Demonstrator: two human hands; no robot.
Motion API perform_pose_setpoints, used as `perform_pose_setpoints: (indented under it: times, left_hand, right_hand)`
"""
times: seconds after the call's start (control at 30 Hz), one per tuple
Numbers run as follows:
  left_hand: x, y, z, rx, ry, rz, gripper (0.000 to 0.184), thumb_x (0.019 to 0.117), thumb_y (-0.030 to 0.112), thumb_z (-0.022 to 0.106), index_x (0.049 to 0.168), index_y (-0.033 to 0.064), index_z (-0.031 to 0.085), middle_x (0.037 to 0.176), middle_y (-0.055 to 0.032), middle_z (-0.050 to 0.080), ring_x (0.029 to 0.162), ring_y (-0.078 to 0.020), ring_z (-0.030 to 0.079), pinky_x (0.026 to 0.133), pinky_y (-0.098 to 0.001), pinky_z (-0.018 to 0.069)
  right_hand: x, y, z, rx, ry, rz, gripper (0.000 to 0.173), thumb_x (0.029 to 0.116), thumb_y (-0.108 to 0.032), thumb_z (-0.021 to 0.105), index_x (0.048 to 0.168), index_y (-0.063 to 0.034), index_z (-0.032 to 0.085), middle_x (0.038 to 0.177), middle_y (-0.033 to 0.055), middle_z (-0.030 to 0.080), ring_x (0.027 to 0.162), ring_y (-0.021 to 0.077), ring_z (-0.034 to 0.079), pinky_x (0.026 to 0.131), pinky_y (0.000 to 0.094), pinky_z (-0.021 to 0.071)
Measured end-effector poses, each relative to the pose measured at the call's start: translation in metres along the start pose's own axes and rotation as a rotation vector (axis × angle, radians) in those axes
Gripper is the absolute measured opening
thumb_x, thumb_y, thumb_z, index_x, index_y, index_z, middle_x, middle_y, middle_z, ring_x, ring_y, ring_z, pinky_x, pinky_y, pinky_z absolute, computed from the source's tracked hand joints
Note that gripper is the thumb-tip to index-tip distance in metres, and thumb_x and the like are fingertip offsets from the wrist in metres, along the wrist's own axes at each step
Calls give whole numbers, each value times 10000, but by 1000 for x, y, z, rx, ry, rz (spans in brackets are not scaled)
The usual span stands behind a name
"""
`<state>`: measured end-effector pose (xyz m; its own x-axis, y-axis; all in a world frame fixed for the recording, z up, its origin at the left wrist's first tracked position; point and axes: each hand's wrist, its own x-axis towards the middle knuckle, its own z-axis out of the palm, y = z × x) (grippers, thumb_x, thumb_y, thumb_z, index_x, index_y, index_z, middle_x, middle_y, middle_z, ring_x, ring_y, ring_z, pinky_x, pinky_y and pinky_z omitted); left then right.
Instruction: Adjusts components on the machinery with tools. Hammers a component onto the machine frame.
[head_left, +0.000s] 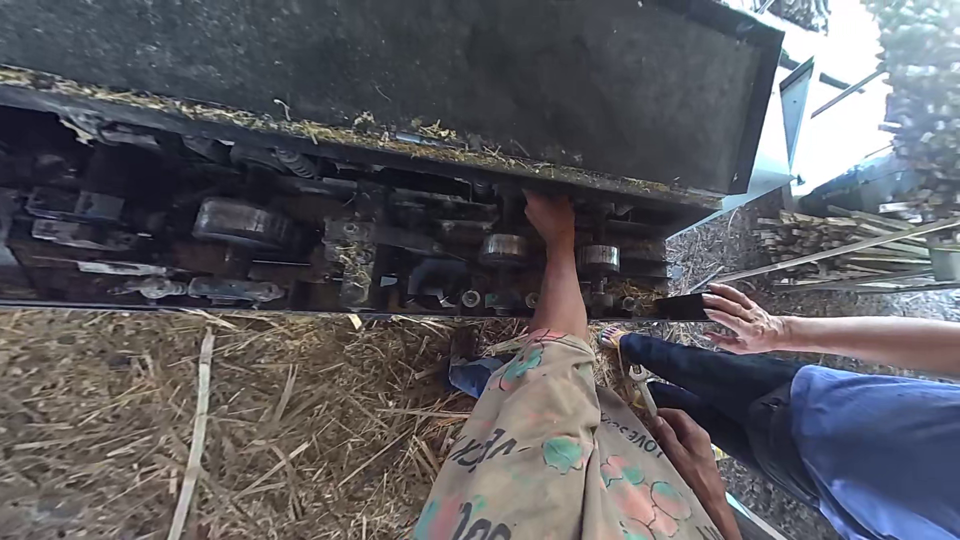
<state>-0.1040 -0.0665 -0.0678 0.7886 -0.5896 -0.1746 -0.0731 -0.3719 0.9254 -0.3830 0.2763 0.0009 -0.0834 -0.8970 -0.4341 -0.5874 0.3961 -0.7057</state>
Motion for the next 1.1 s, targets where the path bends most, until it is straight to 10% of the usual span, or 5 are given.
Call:
perform_pose_setpoints:
  times: [0.23, 0.63, 1.1]
  left_hand:
    - [-2, 6, 0, 58, 36, -47, 637, 901, 155, 737, 1443, -18, 452, 1116, -176, 740, 1055, -301, 728, 958, -472, 561]
    - [7, 1, -27, 92, -215, 82, 293, 986, 161, 648, 1215, -22, 661, 1111, -231, 725, 1067, -364, 709, 970, -545, 536]
    - [-8, 8, 0, 172, -12, -45, 502, 881, 136, 715, 1337, -25, 578, 1152, -202, 722, 1129, -325, 691, 1001, -493, 526]
  right_hand:
    - [-12, 6, -4, 5, 76, 18, 219, 1011, -164, 584, 1114, -11, 701, 814, 24, 724, 688, 64, 678, 664, 235, 587]
    - [-6, 4, 8, 38, -24, 66, 214, 1020, -150, 560, 1130, -17, 687, 807, 31, 710, 644, 100, 656, 618, 276, 574]
    - [-9, 7, 0, -6, 28, 84, 224, 1017, -201, 581, 1123, -45, 703, 833, 12, 714, 708, 85, 669, 686, 275, 580]
